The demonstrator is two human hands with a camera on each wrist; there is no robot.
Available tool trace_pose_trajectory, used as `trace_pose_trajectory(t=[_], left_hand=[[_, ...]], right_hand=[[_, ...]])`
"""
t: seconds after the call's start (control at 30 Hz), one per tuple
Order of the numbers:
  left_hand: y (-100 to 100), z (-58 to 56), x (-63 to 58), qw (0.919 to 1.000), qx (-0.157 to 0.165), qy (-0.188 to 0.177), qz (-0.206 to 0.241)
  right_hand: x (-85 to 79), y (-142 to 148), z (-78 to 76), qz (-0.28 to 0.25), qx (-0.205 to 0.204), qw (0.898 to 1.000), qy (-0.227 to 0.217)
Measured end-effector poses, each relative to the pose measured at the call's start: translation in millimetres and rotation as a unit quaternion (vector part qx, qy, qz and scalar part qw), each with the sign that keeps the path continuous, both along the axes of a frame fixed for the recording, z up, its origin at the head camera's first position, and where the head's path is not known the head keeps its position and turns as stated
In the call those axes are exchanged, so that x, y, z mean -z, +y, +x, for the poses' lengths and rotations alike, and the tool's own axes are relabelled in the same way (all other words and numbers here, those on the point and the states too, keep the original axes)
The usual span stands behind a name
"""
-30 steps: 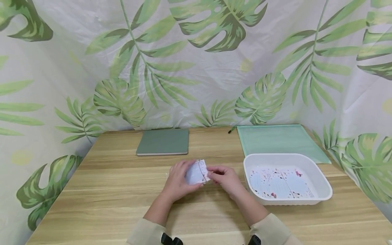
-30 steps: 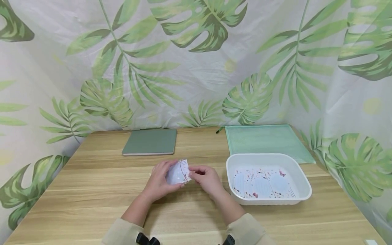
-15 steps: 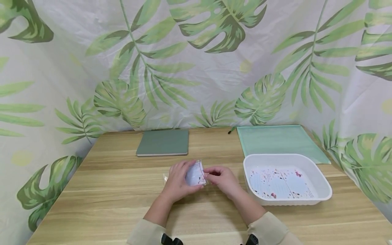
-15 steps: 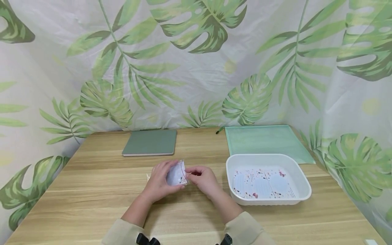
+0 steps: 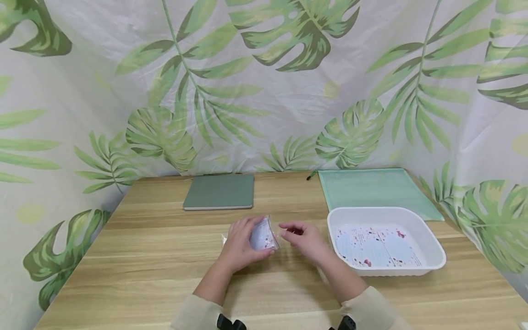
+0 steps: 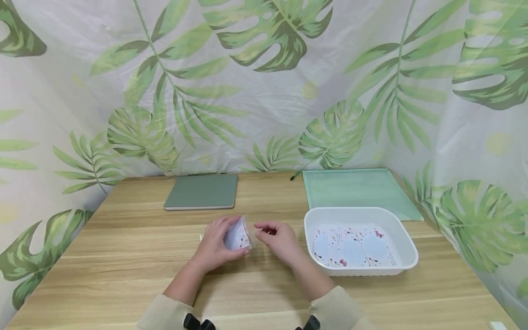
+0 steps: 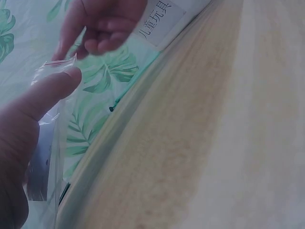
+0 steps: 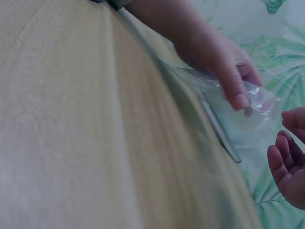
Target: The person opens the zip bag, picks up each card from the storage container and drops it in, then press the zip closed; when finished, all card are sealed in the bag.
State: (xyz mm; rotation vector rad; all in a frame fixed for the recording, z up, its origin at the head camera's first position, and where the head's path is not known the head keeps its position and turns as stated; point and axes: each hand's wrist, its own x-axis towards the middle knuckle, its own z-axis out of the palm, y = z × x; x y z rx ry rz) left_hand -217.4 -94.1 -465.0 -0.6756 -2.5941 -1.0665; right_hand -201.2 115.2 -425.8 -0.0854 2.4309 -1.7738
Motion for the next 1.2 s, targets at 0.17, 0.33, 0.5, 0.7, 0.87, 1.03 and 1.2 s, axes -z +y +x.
trace_pose_trajectory(t=[0.17, 0.33, 0.5, 0.7, 0.87, 1.03, 1.2], left_hand=[[0.2, -1.0, 1.0, 1.0, 0.002, 0.0, 0.005], [1.3, -1.8, 1.0, 1.0, 0.003, -0.005, 0.007], [1.9, -2.4, 0.6, 0.9999, 0.001, -0.01, 0.005], [2.2, -2.1, 0.6, 0.9999, 0.001, -0.015, 0.006], [1.7, -1.6, 1.2, 0.9998, 0.0, -0.016, 0.009], [2.1, -2.2, 1.5, 0.9999, 0.0, -0.014, 0.007], [1.8, -1.9, 0.9, 0.9999, 0.001, -0.015, 0.006]], right_hand=[[-25.9, 31.8, 7.5, 0.033, -0.007, 0.998, 0.055], [-42.0, 81.2, 4.4, 0.091, 0.027, 0.993, 0.068], [-44.4, 129.5, -1.5, 0.158, 0.056, 0.985, 0.038], [-34.3, 171.2, -8.2, 0.217, 0.044, 0.975, -0.008], [-22.4, 188.9, -13.5, 0.277, 0.007, 0.961, -0.012], [-11.6, 198.2, -16.8, 0.34, -0.033, 0.94, -0.023], [-2.2, 200.8, -18.6, 0.37, -0.063, 0.926, -0.031]])
